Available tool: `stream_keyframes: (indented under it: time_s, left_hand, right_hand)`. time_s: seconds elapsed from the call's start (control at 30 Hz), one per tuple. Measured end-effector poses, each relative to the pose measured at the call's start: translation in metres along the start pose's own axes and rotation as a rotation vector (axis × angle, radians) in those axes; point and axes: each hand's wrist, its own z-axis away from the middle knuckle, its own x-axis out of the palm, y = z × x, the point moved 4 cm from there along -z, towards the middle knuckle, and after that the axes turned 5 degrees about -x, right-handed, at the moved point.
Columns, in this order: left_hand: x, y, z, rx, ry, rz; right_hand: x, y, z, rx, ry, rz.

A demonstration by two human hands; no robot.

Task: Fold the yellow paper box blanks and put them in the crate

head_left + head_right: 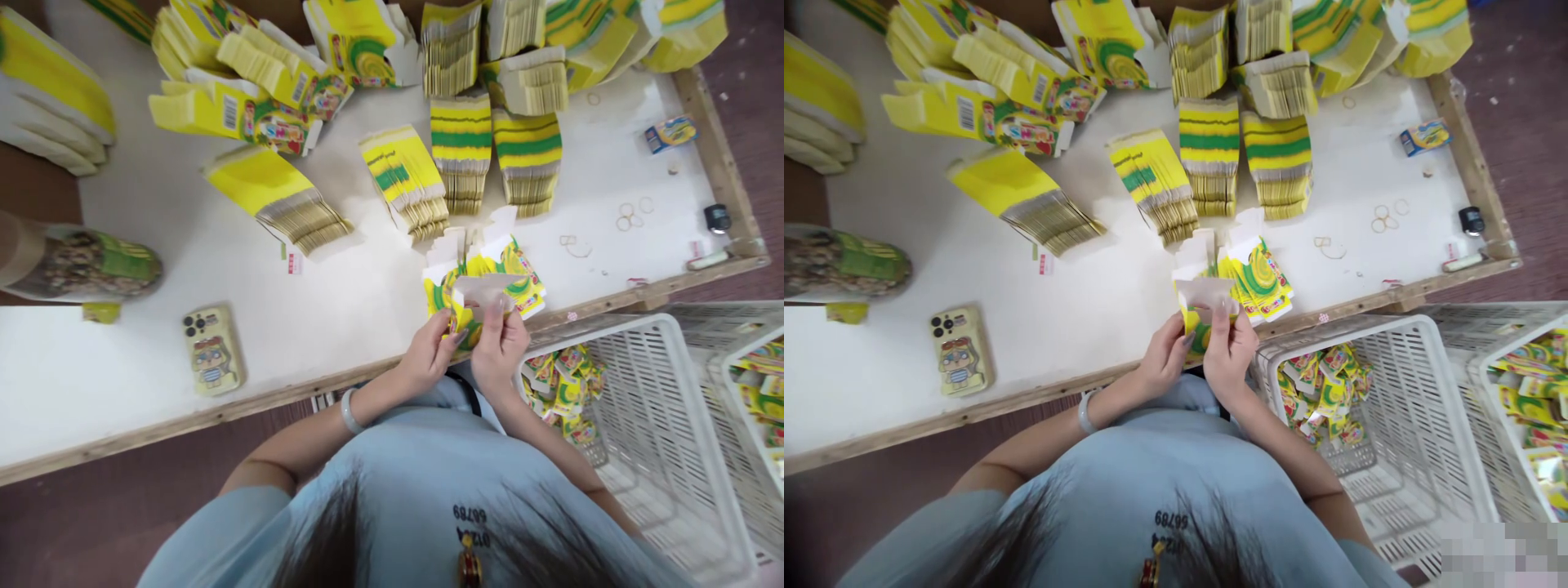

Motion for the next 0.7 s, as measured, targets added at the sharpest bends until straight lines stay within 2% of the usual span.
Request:
stream_keyframes:
  time_s: [0.2, 0.3, 0.43, 0.53, 0.7]
  left_hand:
    - [-0.008, 0.000, 0.000, -0.217, -0.011, 0.008]
    - [-0.009, 0.002, 0.001, -0.250, -0.034, 0.061]
    - [-0.007, 0.003, 0.004, -0.273, -0.039, 0.258]
    - [-0.004, 0.003, 0.007, -0.305, -0.007, 0.383]
    - [-0.004, 0.010, 0.003, -0.312, 0.002, 0.440]
  right_hand:
    - [-0.005, 0.010, -0.006, 0.087, -0.077, -0.023]
    - [-0.007, 0.015, -0.003, 0.057, -0.135, -0.021]
    - [-0.007, 0.020, 0.000, 0.004, -0.216, -0.012]
    - [-0.008, 0.022, 0.002, -0.011, -0.190, 0.027]
    - [-0.009, 0.024, 0.004, -0.002, -0.138, 0.062]
